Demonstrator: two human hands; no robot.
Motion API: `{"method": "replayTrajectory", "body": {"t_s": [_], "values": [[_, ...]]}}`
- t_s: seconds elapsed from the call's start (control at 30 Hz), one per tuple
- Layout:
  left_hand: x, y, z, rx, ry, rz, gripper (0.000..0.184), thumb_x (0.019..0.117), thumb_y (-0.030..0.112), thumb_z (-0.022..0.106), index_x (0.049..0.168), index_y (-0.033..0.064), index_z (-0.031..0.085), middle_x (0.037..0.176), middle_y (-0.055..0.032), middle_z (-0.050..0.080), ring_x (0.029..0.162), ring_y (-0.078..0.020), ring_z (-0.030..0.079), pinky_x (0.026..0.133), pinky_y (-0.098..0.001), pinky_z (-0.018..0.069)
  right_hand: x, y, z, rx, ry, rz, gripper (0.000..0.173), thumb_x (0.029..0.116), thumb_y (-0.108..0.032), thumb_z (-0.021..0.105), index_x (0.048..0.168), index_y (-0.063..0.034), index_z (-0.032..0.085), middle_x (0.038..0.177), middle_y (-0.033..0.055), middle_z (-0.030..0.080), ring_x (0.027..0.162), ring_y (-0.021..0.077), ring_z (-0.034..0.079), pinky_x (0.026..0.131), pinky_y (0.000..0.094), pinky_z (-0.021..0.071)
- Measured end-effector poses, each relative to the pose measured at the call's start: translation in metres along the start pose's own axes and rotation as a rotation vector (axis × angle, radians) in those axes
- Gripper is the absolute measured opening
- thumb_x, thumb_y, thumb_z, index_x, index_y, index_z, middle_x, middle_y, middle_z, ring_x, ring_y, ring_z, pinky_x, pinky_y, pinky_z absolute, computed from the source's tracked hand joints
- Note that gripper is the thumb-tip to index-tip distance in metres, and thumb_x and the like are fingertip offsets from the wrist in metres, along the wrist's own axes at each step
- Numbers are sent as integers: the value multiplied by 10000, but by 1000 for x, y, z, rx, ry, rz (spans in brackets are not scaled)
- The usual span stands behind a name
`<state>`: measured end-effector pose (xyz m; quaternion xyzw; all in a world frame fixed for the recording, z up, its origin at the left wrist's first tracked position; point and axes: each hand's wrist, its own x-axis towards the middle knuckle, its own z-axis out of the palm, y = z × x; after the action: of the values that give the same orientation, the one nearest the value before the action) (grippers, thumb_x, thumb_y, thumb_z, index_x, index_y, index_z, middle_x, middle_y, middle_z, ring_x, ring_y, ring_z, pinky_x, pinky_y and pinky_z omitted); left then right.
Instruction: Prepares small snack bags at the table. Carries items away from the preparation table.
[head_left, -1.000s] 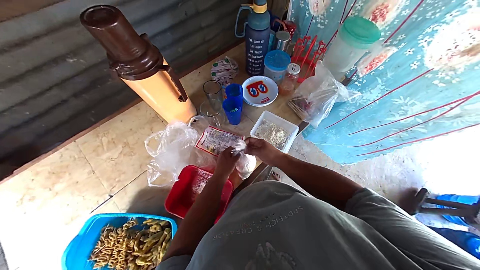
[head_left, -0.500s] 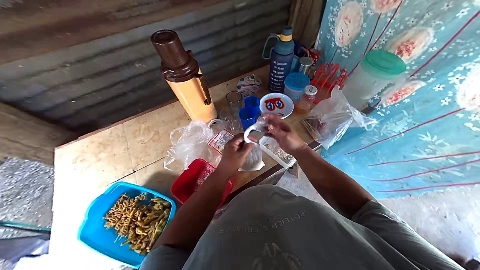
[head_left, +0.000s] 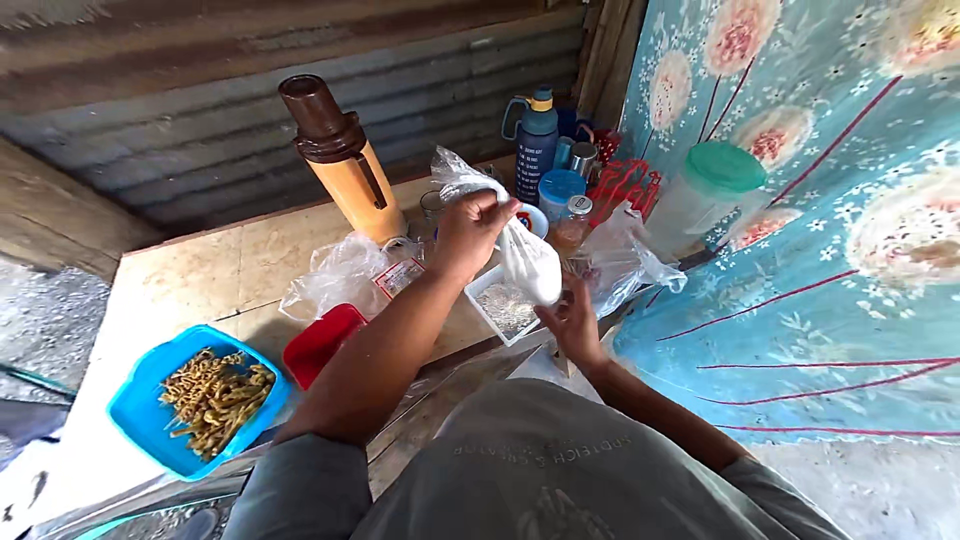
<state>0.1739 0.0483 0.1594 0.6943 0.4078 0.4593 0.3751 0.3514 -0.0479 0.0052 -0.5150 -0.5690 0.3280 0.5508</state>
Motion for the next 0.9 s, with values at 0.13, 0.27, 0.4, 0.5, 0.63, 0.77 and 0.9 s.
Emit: {"method": "replayTrajectory", "body": {"t_s": [0.13,0.27,0.4,0.5,0.63,0.77,0.9], "values": [[11,32,21,30,-18,41,207,1022,211,632,995,29,727,932,-17,712,853,-52,657,841,-284,550,-36,24,-21,-164,-340,-216,294,898,-216,765,1082,13,761,1294,203,686,1233,290,645,1068,475,506],[9,54,28,222,-64,198,235,1018,233,638,917,38,721,916,-11,658,850,-30,607,811,-238,505,-32,16,-37,262,-583,343,619,972,-281,670,1439,63,456,1333,144,626,1060,174,680,911,344,579],[1,72,36,299,-109,309,227,1043,215,595,1027,54,754,1017,-15,738,934,19,657,866,-189,526,-13,-6,-46,808,-553,524,1054,874,-859,446,1569,-99,224,1324,124,676,1035,281,736,849,446,621],[-1,76,42,181,-204,258,239,1067,152,521,1100,46,732,1062,-15,675,956,-18,626,892,-216,520,2,-7,-53,1126,-509,498,1176,708,-989,440,1548,-182,277,1395,157,638,1062,323,732,820,443,629],[-5,63,51,110,-188,137,276,1091,155,459,1005,37,693,879,23,668,789,-8,614,779,-224,528,2,2,-70,1247,-492,376,791,703,-633,853,1270,-123,643,1117,129,750,932,242,756,805,363,638],[-8,48,65,-70,-88,74,189,1069,191,529,954,65,609,771,65,559,689,7,543,693,-195,495,4,0,-79,1126,-620,435,750,792,-777,671,1176,-133,694,993,60,749,779,138,705,734,293,594],[-5,45,55,-127,-322,0,414,844,58,783,1160,5,522,894,-13,600,810,-64,608,778,-257,549,3,-9,-70,1218,-551,517,822,887,-851,403,1164,-134,696,920,89,749,720,167,706,678,301,598]]}}
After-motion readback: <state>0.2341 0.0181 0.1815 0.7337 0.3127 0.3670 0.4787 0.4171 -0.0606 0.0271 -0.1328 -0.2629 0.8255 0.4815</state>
